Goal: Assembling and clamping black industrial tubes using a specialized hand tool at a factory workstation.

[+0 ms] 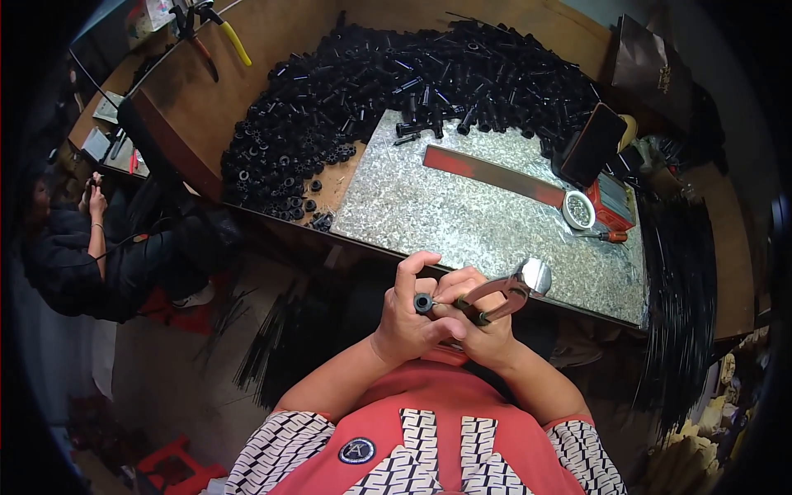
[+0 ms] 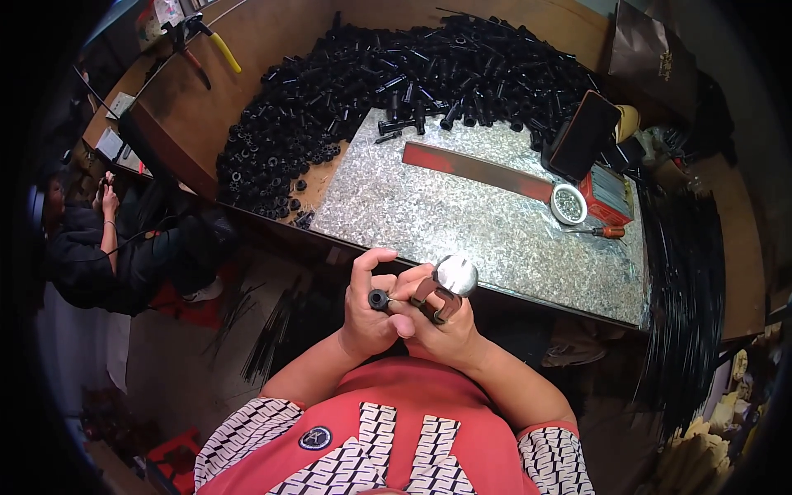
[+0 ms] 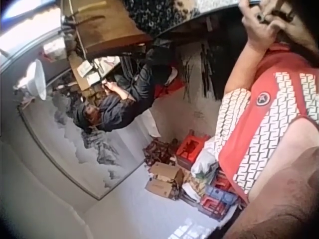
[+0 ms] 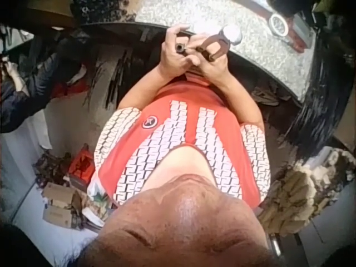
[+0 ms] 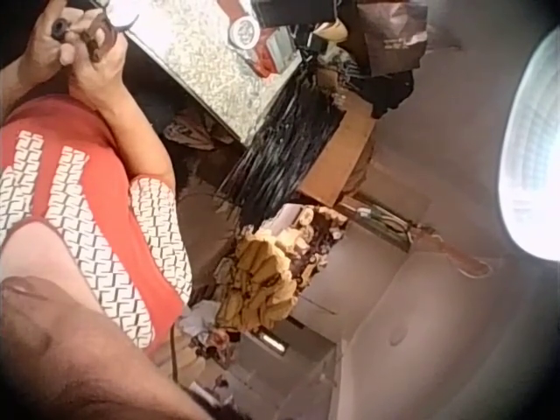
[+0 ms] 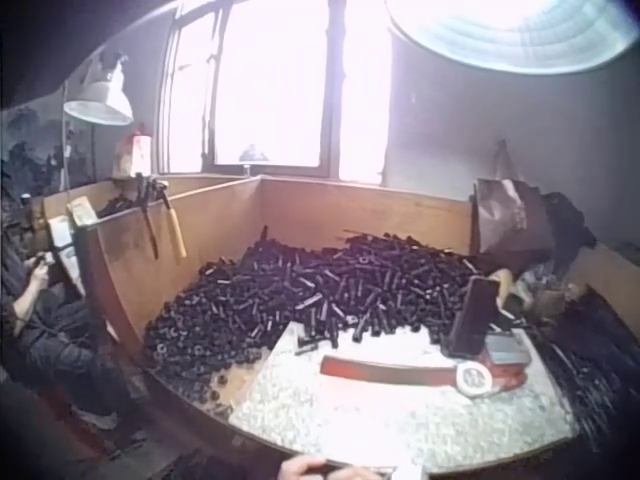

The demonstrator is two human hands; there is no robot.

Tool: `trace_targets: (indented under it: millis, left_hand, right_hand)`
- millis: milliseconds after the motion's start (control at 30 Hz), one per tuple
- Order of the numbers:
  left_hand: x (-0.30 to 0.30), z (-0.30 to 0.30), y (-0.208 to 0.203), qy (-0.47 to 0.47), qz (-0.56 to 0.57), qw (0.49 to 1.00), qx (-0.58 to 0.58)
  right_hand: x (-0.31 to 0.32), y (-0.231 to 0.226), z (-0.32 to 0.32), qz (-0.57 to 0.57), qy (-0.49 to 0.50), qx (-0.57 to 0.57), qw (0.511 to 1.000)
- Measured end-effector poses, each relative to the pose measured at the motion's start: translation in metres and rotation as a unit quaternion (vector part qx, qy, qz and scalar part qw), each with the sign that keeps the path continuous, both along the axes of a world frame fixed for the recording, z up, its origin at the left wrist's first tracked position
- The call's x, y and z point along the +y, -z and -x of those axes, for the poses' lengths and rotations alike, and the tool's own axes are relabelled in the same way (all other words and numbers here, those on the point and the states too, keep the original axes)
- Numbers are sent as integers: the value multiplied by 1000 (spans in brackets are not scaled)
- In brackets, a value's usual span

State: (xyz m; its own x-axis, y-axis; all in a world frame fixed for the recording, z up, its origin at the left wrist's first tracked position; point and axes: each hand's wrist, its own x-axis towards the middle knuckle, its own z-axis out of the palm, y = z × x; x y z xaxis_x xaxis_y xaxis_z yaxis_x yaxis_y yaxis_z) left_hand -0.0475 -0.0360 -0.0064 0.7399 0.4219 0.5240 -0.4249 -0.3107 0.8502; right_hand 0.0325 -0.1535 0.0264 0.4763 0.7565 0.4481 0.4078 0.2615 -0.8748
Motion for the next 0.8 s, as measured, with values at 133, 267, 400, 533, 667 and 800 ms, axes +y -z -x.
trace_targets:
  millis: [133, 267, 400, 533, 667, 800]
  left_hand:
    - [0, 0, 2, 17, 13, 1000, -3]
    - [1, 0, 0, 37, 43, 998, -5]
    - [7, 4, -1, 69, 86, 994, 14]
    - [21, 11, -3, 71, 96, 992, 47]
    - [30, 12, -6, 45, 166, 985, 19]
    - [40, 11, -6, 37, 173, 984, 24]
  right_hand:
    - [3, -7, 0, -6, 9, -6, 1000]
    - [2, -15, -5, 39, -2, -19, 999]
    - [7, -24, -9, 125, -2, -53, 991]
    - [-4, -25, -14, 188, -20, -48, 981]
    - [-32, -20, -23, 211, 2, -137, 968]
    - [-56, -34, -19, 276, 59, -327, 902]
